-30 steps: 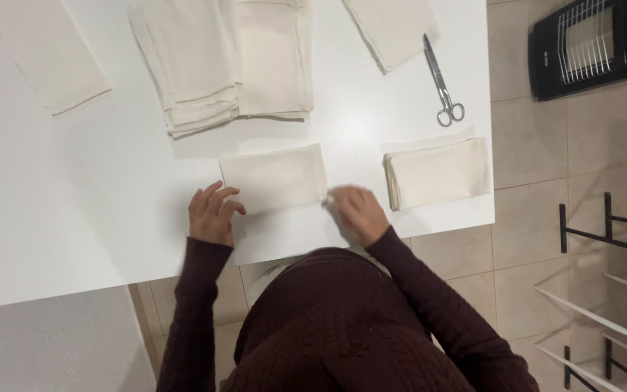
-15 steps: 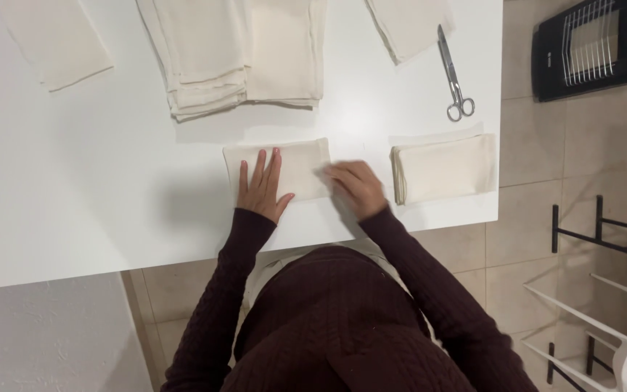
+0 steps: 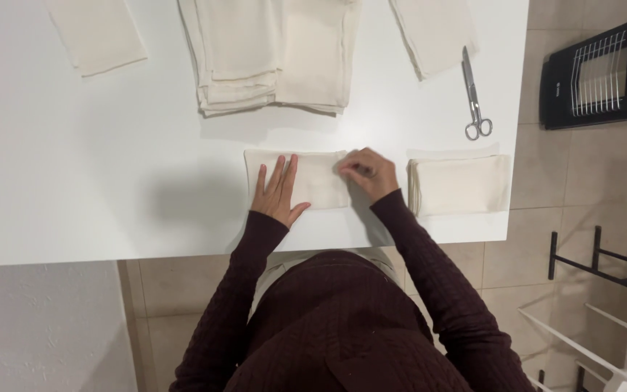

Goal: Folding and rolling pieces of white fabric on a workshop table.

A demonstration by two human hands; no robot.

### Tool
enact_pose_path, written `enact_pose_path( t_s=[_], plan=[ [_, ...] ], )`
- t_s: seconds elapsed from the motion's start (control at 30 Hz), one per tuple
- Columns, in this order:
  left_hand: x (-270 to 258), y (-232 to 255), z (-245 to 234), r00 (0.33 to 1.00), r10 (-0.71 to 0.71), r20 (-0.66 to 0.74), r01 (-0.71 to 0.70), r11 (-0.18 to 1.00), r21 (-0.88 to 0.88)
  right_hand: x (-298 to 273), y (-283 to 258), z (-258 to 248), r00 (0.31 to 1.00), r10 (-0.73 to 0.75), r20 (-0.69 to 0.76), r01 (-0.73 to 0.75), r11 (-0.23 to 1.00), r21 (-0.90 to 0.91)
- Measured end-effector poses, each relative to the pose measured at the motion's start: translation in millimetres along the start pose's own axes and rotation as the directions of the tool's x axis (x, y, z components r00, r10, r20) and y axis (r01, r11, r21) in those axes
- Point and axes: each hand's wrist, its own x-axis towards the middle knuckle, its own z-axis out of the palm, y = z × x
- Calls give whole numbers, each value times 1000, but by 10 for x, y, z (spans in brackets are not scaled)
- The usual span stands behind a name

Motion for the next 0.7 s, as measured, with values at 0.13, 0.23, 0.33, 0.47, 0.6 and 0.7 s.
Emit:
enact_pose_path(
  t_s=[0.13, 0.23, 0.33, 0.47, 0.6, 0.7],
  plan=[
    [5, -27, 73, 1000, 3, -20, -4, 999, -39, 20, -160, 29, 997, -68, 31, 72, 986, -152],
    [15, -21, 50, 999, 13, -32, -15, 999, -38, -1, -200, 169, 982, -143, 120, 171, 948, -268],
    [17, -29, 71, 999, 13, -48, -15, 999, -46, 3, -121, 264, 979, -159, 128, 194, 919, -343],
    [-7, -9, 16, 999, 17, -46, -20, 998, -63, 5, -56, 212, 991, -117, 58, 129, 943, -308],
    [-4, -21, 33, 999, 18, -49, -21, 998, -59, -18, -201, 155, 994, -99, -51, 85, 969, -233],
    [25, -27, 44, 998, 23, -50, -24, 1000, -19, -15, -202, 248, 984, -168, 52, 175, 938, -299]
  ],
)
